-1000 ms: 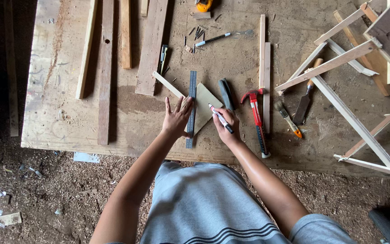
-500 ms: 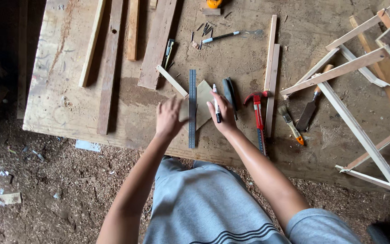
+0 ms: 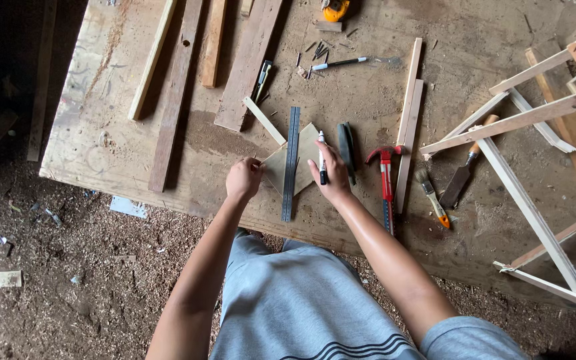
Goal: The person uses a metal ruler and a black marker to draw straight lines and a decorative sunburst pattern on a small square wooden board. They then write text along the bottom edge and place the finished board on a wooden frame.
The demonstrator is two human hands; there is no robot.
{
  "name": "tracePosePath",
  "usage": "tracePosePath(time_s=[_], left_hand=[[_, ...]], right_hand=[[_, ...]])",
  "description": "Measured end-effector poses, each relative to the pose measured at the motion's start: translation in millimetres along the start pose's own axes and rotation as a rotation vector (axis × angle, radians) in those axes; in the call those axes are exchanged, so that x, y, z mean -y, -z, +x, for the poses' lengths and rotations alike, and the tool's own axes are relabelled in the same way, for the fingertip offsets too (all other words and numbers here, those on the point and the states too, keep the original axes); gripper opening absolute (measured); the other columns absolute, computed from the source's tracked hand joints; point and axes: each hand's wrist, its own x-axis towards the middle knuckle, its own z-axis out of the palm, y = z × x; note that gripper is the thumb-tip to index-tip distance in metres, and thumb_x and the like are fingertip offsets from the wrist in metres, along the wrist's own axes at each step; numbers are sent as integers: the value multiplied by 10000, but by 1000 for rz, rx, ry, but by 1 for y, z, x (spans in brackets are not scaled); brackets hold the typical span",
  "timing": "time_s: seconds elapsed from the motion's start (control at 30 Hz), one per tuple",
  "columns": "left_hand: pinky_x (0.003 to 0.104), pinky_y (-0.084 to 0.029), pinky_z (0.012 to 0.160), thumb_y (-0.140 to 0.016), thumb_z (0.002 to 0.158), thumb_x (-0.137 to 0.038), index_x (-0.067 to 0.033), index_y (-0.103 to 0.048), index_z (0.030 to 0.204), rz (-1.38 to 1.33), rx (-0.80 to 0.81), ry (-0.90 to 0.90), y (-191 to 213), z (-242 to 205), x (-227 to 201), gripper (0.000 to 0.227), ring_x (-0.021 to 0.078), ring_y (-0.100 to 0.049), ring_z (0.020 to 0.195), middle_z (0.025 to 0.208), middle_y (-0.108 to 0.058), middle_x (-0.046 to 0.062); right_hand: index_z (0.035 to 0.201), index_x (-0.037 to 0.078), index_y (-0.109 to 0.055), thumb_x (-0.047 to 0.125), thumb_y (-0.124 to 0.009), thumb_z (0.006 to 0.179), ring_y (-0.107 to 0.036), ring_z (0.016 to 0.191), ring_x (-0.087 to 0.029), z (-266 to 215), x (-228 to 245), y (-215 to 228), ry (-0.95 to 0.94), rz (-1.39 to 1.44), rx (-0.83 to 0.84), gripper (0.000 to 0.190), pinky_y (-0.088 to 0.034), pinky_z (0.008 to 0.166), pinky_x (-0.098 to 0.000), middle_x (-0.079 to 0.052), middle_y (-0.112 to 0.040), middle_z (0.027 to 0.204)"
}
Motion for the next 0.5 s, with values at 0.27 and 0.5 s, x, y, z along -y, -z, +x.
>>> tracePosePath(time_s=[0.27,0.5], left_hand=[[360,-593,804,-783,886,-243,-93,-782,1045,-221,48,-32,-8,27,16,219,198,-762,854,968,-790,91],[309,-595,754,-712,942,-164,-74,-769,1044,-349,-9,-41,18,53,6,148,140,-760,794,917,-799,91]], right_hand=[[1408,4,-539,164,-724,945,-646,1234,-374,-1,-7,17,-5,25,-23,523,-534,1061,-453,-247,-642,1349],[1488,44,-470,233,-817,884,-634,1145,-331,3,16,-3,-31,-51,-13,722,-544,1014,-449,-168,-643,1221]])
